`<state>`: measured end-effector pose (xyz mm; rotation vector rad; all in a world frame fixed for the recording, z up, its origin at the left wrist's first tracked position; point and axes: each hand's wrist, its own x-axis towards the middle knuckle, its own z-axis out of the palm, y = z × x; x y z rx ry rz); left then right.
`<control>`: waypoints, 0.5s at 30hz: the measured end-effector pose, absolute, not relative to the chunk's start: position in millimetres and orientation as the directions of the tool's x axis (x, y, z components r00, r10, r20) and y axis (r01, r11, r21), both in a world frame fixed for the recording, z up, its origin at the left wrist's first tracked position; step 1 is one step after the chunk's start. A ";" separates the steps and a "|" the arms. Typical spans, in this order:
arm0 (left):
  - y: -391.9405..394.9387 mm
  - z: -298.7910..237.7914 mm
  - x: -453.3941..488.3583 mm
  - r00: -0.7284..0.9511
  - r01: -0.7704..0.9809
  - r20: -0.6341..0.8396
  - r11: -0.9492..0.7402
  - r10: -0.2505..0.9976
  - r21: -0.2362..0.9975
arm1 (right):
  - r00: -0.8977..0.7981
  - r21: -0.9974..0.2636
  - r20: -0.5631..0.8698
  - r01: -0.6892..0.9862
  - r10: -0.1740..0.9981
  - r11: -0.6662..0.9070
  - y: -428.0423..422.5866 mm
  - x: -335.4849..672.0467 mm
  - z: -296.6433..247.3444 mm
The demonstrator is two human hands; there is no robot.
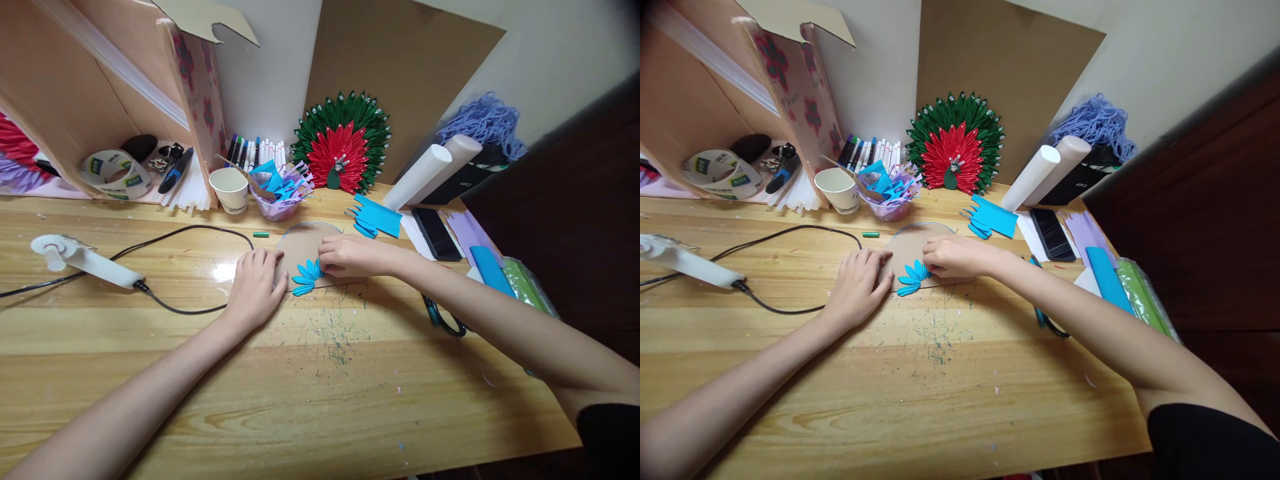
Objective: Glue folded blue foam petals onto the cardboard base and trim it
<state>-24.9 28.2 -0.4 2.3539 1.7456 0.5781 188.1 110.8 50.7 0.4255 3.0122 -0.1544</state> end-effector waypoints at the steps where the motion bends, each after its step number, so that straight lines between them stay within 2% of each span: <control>1: 28.2 -0.3 -24.9 0.246 0.886 0.213 -0.308 0.946 0.346 | -0.957 -0.075 -0.107 0.277 0.268 0.958 110.2 187.5 50.8; 9: 28.3 -1.2 -24.9 0.245 0.887 0.216 -0.309 0.945 0.344 | -0.960 -0.055 -0.107 0.264 0.257 0.963 107.8 185.5 52.6; 15: 28.1 -0.8 -24.9 0.238 0.883 0.214 -0.303 0.947 0.359 | -0.922 -0.155 0.053 0.371 0.383 0.916 103.9 203.6 50.7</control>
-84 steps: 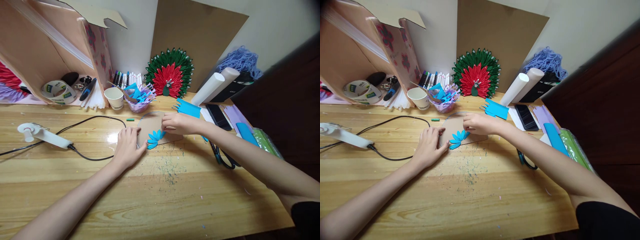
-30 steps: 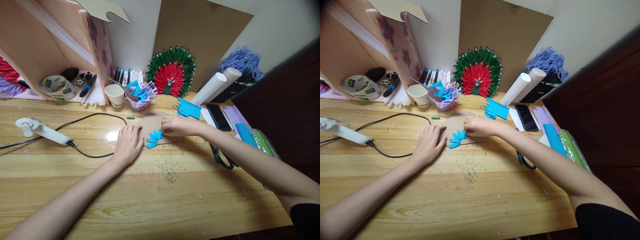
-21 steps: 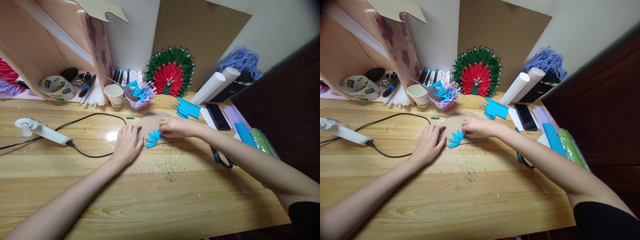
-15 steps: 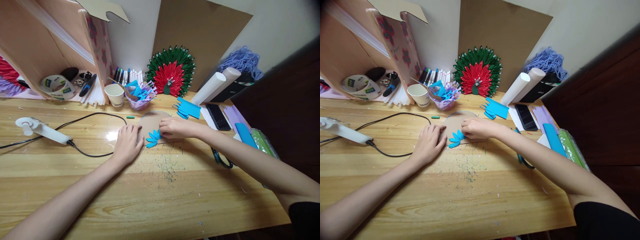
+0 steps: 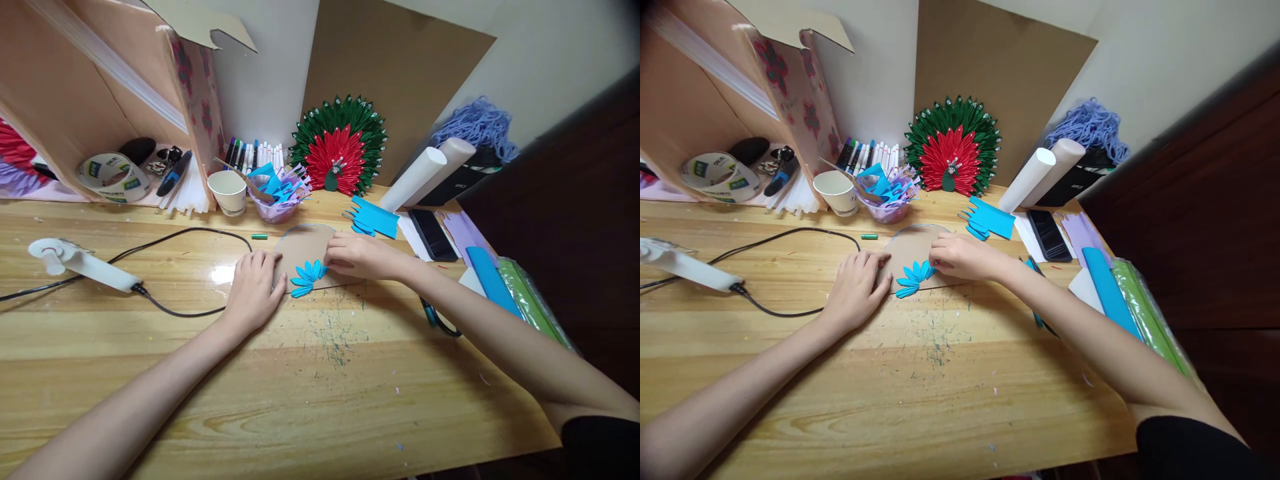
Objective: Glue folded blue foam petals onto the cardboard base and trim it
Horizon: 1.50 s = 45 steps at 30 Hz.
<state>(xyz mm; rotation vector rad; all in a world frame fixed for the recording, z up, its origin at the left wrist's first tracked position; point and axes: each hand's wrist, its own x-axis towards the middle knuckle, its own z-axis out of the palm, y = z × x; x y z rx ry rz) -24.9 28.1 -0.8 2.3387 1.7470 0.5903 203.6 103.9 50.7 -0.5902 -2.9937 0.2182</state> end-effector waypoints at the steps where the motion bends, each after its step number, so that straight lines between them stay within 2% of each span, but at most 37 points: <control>1: 28.0 -0.7 -25.1 0.239 0.883 0.213 -0.303 0.947 0.358 | -0.909 -0.169 0.076 0.394 0.410 0.904 100.9 207.3 48.3; 7: 28.0 -0.7 -25.5 0.240 0.881 0.219 -0.307 0.946 0.361 | -0.790 -0.299 0.163 0.531 0.591 0.793 68.9 218.2 27.3; 12: 27.6 -0.1 -25.7 0.246 0.877 0.216 -0.312 0.945 0.364 | -0.723 -0.336 0.239 0.565 0.648 0.754 47.8 219.5 9.7; 17: 25.6 1.1 -26.5 0.237 0.854 0.228 -0.314 0.944 0.414 | -0.672 -0.353 0.314 0.573 0.670 0.740 42.9 221.7 -5.1; 23: 24.2 3.7 -25.7 0.308 0.771 0.283 -0.412 0.908 0.485 | -0.656 -0.341 0.346 0.579 0.671 0.741 42.6 221.6 -7.4; 45: 24.5 0.6 -27.1 0.326 0.774 0.295 -0.433 0.898 0.461 | -0.675 -0.351 0.335 0.558 0.657 0.752 42.1 219.3 -5.5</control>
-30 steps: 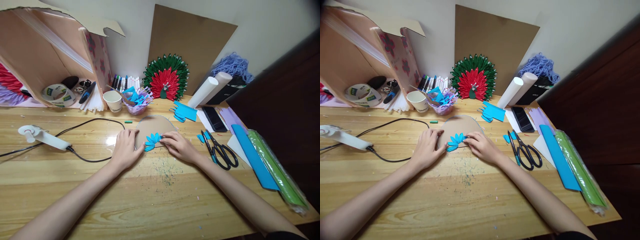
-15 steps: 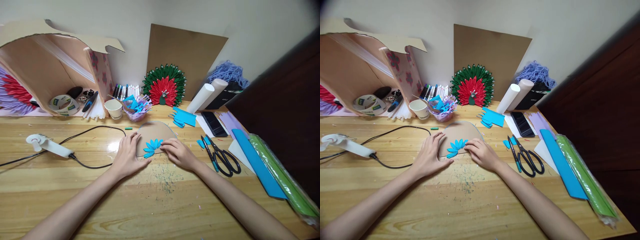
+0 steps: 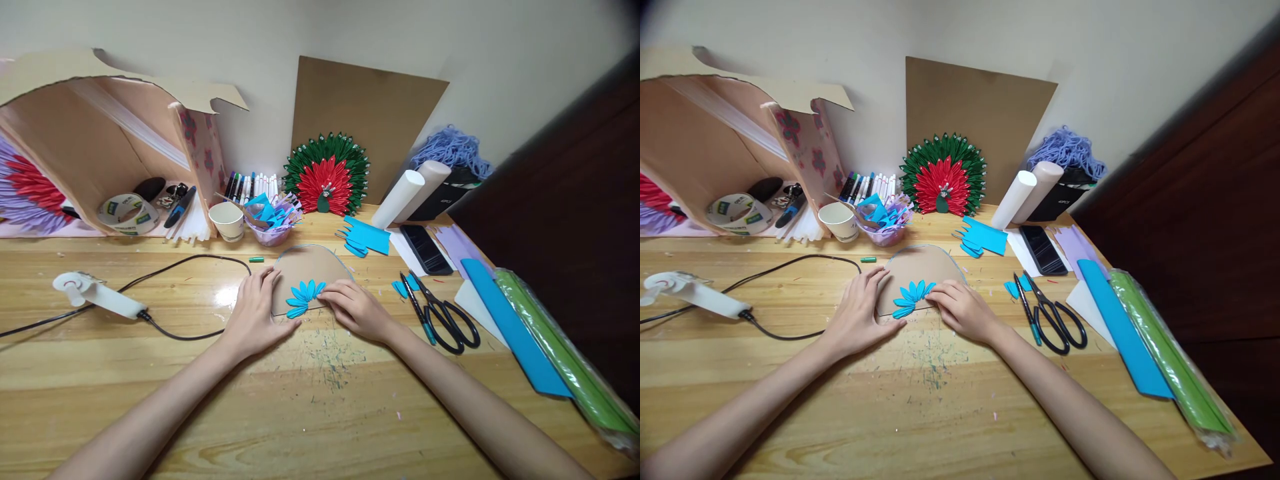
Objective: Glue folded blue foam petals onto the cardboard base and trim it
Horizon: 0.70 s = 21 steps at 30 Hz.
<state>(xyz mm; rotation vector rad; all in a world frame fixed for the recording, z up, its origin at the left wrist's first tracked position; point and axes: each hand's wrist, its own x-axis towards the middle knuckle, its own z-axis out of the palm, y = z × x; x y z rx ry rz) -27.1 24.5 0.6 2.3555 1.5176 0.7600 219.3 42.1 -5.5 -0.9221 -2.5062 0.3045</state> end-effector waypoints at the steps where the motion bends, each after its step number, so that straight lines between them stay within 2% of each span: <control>1: 24.6 0.6 -27.1 0.325 0.773 0.298 -0.434 0.898 0.463 | -0.678 -0.354 0.327 0.558 0.658 0.751 42.1 218.9 -5.0; 21: 25.3 0.2 -27.4 0.338 0.789 0.289 -0.437 0.896 0.432 | -0.652 -0.399 0.286 0.585 0.702 0.706 42.7 214.7 -3.7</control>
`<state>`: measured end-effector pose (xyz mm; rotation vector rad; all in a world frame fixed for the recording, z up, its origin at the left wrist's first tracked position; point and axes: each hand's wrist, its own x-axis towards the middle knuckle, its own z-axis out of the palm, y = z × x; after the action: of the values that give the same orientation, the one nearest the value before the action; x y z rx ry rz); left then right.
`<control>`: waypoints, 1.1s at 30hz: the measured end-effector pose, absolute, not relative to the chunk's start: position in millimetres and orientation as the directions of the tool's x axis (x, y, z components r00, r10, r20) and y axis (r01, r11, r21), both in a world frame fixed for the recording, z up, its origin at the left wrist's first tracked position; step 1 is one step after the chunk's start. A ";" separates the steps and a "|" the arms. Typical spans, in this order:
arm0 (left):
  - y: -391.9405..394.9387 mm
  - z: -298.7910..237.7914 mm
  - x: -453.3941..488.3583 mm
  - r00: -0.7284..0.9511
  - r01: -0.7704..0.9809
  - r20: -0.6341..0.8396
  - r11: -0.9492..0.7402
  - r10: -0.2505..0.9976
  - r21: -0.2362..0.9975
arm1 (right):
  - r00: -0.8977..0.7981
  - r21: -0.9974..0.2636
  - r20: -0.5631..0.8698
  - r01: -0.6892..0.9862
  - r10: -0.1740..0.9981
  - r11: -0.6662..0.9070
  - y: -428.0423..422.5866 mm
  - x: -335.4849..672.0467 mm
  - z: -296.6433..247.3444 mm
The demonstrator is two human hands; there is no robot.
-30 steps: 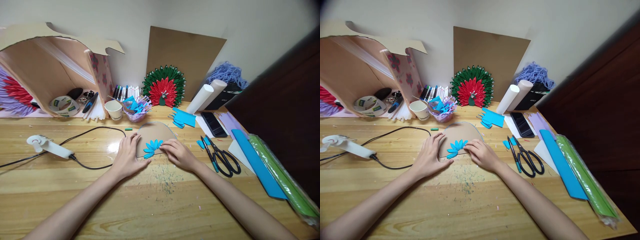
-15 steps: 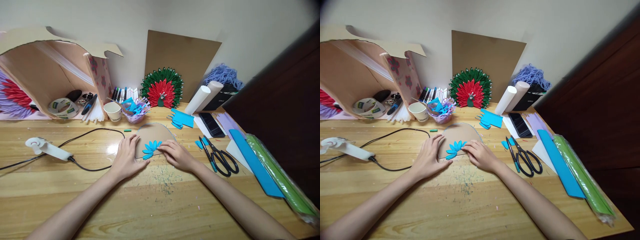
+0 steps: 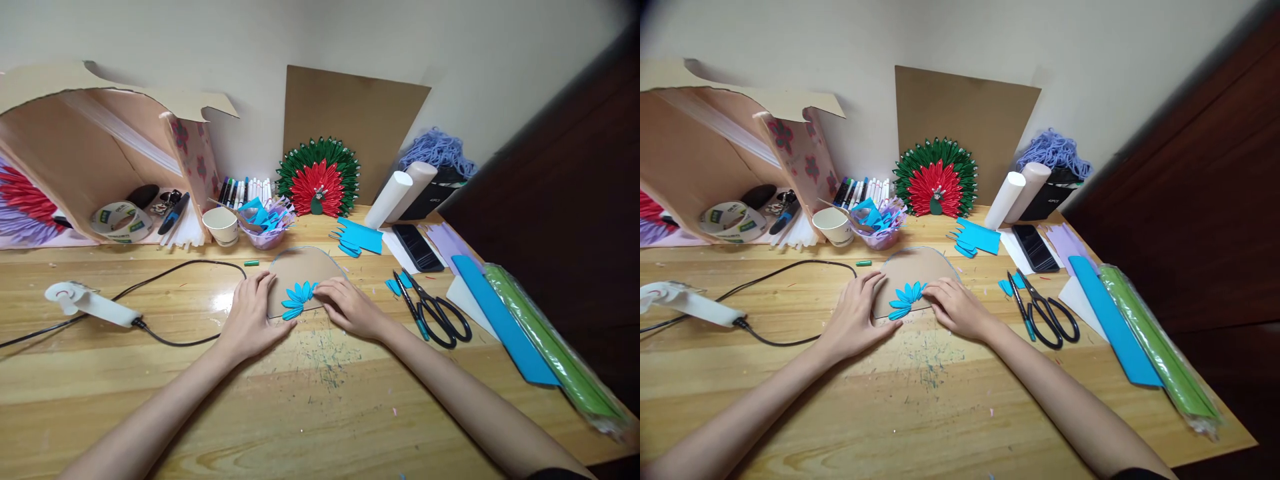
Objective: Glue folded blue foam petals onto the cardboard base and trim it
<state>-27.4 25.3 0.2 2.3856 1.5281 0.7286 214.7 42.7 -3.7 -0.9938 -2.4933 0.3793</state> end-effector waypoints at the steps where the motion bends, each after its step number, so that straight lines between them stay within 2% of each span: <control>1: 25.3 0.4 -27.6 0.342 0.791 0.288 -0.439 0.895 0.426 | -0.642 -0.394 0.299 0.591 0.706 0.704 42.6 215.4 -3.3; 4: 25.7 0.7 -28.1 0.344 0.793 0.299 -0.446 0.890 0.416 | -0.551 -0.382 0.373 0.642 0.746 0.665 44.5 224.1 2.8; 8: 27.9 -1.0 -28.1 0.329 0.803 0.311 -0.437 0.892 0.404 | -0.228 -0.434 0.481 0.778 0.847 0.455 51.8 259.4 21.5; 10: 29.5 -2.6 -28.0 0.320 0.813 0.310 -0.428 0.895 0.395 | -0.112 -0.471 0.444 0.815 0.889 0.338 54.8 285.6 29.6; 13: 31.0 -4.0 -28.3 0.303 0.832 0.304 -0.407 0.903 0.378 | -0.012 -0.464 0.279 0.874 0.960 0.146 55.7 323.6 31.6; 15: 30.3 -2.6 -28.3 0.289 0.837 0.323 -0.401 0.901 0.371 | 0.003 -0.429 0.146 0.901 0.989 0.061 54.4 341.0 26.6; 17: 27.9 1.8 -26.5 0.280 0.828 0.382 -0.423 0.881 0.368 | -0.012 -0.433 0.066 0.900 0.998 0.039 53.1 349.0 19.8; 21: 19.1 16.3 -8.1 0.343 0.753 0.490 -0.546 0.801 0.366 | -0.060 -0.451 0.076 0.888 0.995 0.088 52.3 344.5 13.0; 25: 14.5 24.6 37.4 0.462 0.662 0.415 -0.616 0.784 0.426 | -0.074 -0.450 0.100 0.886 0.992 0.112 50.9 341.5 15.8; 29: 22.7 17.6 98.2 0.647 0.522 0.338 -0.720 0.684 0.457 | 0.027 -0.484 0.117 0.874 0.993 0.033 46.4 357.0 18.1; 33: 38.3 5.4 154.0 0.699 0.464 0.331 -0.755 0.633 0.464 | 0.089 -0.569 -0.018 0.818 0.996 -0.083 42.9 367.9 17.3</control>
<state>154.0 38.3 5.4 2.5636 0.8586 0.6852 367.9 42.9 17.3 -1.9588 -1.7819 0.5753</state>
